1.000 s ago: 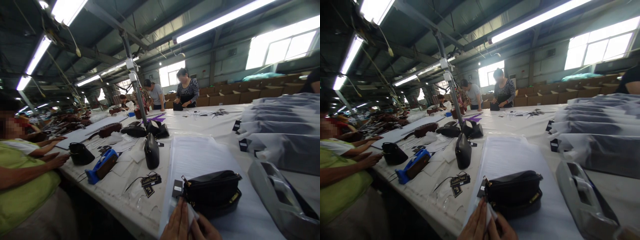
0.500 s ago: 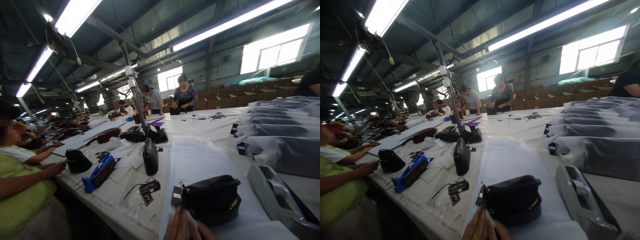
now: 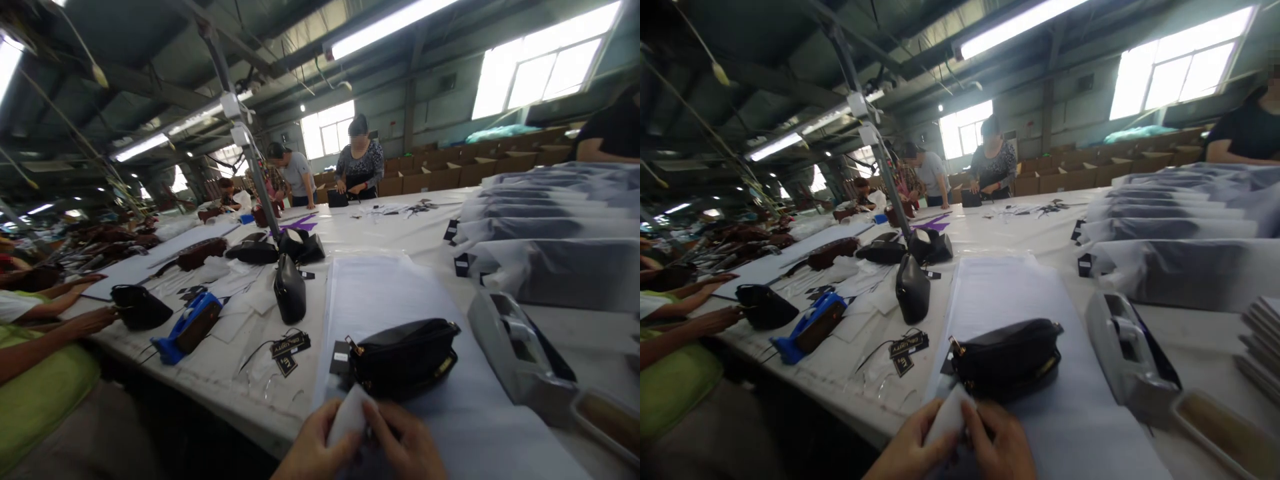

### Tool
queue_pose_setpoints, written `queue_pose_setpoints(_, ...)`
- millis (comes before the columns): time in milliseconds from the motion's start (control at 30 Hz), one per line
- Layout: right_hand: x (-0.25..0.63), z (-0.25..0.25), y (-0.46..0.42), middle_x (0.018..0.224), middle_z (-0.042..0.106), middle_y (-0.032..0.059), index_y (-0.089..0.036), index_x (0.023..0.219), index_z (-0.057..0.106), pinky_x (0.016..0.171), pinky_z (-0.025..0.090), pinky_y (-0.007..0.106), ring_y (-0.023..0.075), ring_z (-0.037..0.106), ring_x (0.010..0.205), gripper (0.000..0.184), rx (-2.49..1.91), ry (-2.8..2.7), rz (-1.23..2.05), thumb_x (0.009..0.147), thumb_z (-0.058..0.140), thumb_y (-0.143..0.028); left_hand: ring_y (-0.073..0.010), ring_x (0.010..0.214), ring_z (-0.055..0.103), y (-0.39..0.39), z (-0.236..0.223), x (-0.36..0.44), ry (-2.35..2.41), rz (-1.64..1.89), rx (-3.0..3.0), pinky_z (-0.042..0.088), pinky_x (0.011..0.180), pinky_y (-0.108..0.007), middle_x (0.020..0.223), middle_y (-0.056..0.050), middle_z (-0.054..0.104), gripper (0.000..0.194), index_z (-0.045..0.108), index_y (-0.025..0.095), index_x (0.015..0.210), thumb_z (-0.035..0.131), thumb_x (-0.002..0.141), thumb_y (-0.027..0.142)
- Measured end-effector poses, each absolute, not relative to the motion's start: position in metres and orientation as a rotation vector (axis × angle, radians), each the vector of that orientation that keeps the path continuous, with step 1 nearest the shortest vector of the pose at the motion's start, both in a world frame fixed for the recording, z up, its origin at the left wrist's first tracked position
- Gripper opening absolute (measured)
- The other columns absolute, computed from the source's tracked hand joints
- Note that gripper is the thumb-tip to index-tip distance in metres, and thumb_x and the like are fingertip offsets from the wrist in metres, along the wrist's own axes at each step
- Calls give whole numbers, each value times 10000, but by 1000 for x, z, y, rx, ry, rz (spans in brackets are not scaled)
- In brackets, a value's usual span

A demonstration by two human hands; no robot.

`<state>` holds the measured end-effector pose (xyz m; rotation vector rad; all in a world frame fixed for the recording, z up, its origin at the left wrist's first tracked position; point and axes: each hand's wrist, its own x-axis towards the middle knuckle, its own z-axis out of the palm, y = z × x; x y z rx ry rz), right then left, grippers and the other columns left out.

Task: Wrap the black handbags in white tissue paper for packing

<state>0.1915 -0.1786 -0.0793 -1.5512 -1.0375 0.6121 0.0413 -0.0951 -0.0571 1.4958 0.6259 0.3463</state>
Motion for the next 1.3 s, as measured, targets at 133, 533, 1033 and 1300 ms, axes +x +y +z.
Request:
queue_pose_setpoints(133,200,-61,-180,595,626,16,-189,570,632,598,418,236,161,567,587,535,-1597,-1151,633,918,484,-567,-137,683,604,-108,-47,48,731,438,1449,470,655,-241,814,-28,645,413,616,132,1022,659,837,499)
queue_pose_setpoints(533,282,-28,-244,814,718,34,-237,1004,739,765,500,268,177,666,743,280,-1872,-1071,-21,945,527,-411,-122,524,539,-109,-58,54,856,480,1460,452,504,-221,649,14,609,430,623,141,926,674,797,549)
queue_pose_setpoints(1033,425,-74,-261,1337,606,99,-208,784,787,983,470,386,313,586,1192,409,-2047,-416,95,733,642,-587,-155,496,553,-103,-78,56,871,517,1489,457,518,-250,551,31,574,480,636,164,917,662,761,617)
queue_pose_setpoints(1300,373,-53,-278,1260,657,44,-228,865,782,948,504,281,235,609,1145,307,-1679,-253,-8,701,795,-487,-157,514,555,-104,-73,56,882,484,1502,455,552,-255,550,35,574,465,629,176,916,659,764,615)
